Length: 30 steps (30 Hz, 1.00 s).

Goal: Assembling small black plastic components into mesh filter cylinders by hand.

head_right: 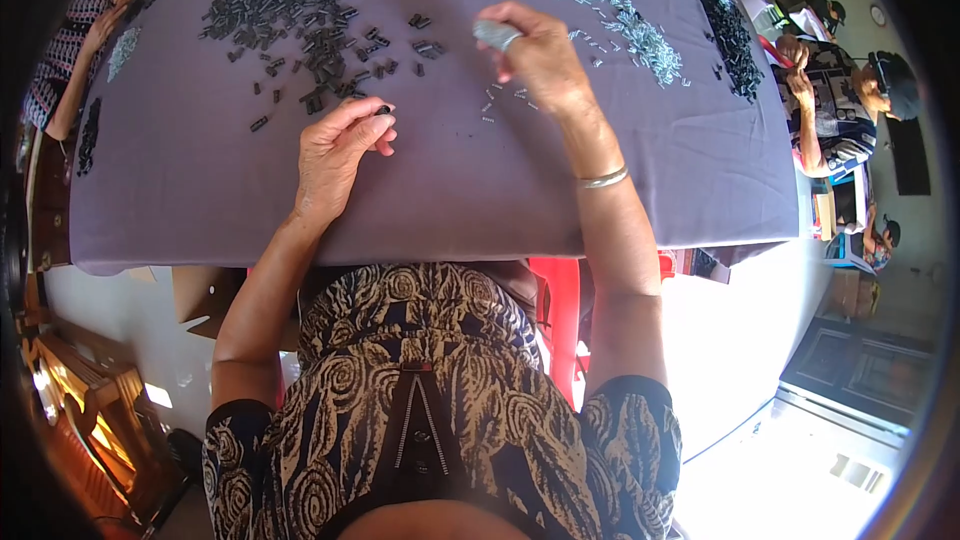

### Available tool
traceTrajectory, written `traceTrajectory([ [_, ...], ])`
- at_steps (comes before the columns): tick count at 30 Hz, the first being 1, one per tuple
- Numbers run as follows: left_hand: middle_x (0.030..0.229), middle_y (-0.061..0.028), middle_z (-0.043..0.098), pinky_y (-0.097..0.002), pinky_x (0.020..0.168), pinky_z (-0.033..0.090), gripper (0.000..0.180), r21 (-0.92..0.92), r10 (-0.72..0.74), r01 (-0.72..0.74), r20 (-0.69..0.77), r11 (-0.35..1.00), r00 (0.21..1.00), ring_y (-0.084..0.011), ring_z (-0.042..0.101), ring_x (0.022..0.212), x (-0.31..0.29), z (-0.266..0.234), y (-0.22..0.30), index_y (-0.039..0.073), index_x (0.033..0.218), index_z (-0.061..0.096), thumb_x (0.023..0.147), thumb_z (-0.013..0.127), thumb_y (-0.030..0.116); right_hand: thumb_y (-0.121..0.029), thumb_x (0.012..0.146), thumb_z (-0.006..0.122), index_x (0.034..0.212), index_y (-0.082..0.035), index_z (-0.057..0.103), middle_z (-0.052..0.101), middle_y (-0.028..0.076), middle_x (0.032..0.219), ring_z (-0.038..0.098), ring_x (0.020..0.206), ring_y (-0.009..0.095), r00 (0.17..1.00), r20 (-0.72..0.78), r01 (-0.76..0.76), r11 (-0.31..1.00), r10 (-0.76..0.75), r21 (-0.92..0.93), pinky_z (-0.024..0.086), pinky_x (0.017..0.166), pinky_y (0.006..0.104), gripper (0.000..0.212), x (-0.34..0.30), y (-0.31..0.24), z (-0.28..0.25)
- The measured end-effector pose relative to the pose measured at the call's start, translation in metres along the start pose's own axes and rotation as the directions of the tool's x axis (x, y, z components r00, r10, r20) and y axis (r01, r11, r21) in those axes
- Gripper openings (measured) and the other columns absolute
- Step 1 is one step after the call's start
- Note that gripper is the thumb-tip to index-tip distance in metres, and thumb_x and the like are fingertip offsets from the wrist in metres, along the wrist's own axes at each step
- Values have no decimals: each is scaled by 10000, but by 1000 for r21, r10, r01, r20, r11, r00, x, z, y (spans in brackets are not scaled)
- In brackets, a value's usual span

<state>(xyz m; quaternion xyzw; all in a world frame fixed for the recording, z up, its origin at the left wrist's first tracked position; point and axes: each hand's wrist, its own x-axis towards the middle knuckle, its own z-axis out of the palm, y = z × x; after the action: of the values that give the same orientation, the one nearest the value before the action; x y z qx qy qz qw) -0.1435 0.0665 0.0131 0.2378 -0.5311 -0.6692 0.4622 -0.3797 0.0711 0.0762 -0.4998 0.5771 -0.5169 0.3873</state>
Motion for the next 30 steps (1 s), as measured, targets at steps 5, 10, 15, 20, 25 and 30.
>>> traceTrajectory([
  [5,919,-69,570,-240,639,491,179,-16,-48,47,-5,999,999,-140,591,751,0,1,1,-40,1017,620,841,599,-15,-55,838,548,919,-34,646,610,24,738,492,584,54,985,-157,68,996,-77,-61,414,467,212,129,26,13,-37],
  [10,891,-68,577,-241,630,492,183,-6,-5,5,-15,1000,1000,-135,593,753,0,-2,-1,-38,1013,624,832,609,-17,-32,817,524,915,-33,654,624,24,746,499,591,58,981,-156,51,934,-113,-354,416,481,218,162,45,24,-44],
  [15,885,-78,630,-244,593,502,187,29,25,-21,-147,999,989,-131,608,726,4,-8,1,-30,1007,632,822,628,-5,-42,812,536,901,-47,659,621,10,738,494,579,54,992,-97,57,960,-86,-275,416,482,214,152,39,27,-28],
  [20,887,-79,629,-245,588,495,201,-39,-3,-7,-271,999,963,-132,601,720,10,-17,6,-30,1029,629,853,622,67,-17,810,534,917,-48,653,592,-12,752,463,589,48,983,181,26,939,39,-342,371,498,179,163,28,10,8],
  [25,943,-91,636,-268,614,485,220,-58,-29,12,-300,998,954,-147,599,770,11,-24,2,-19,1060,622,867,612,85,-75,770,588,863,-22,653,651,102,739,611,680,219,964,264,124,809,40,-575,479,652,327,125,29,11,35],
  [30,925,-84,636,-263,610,483,207,-98,17,-40,-223,994,975,-137,595,760,7,-19,0,-18,1046,629,859,618,70,-121,763,622,831,-12,642,645,134,731,624,692,256,962,273,205,680,-7,-704,482,659,346,130,21,18,55],
])
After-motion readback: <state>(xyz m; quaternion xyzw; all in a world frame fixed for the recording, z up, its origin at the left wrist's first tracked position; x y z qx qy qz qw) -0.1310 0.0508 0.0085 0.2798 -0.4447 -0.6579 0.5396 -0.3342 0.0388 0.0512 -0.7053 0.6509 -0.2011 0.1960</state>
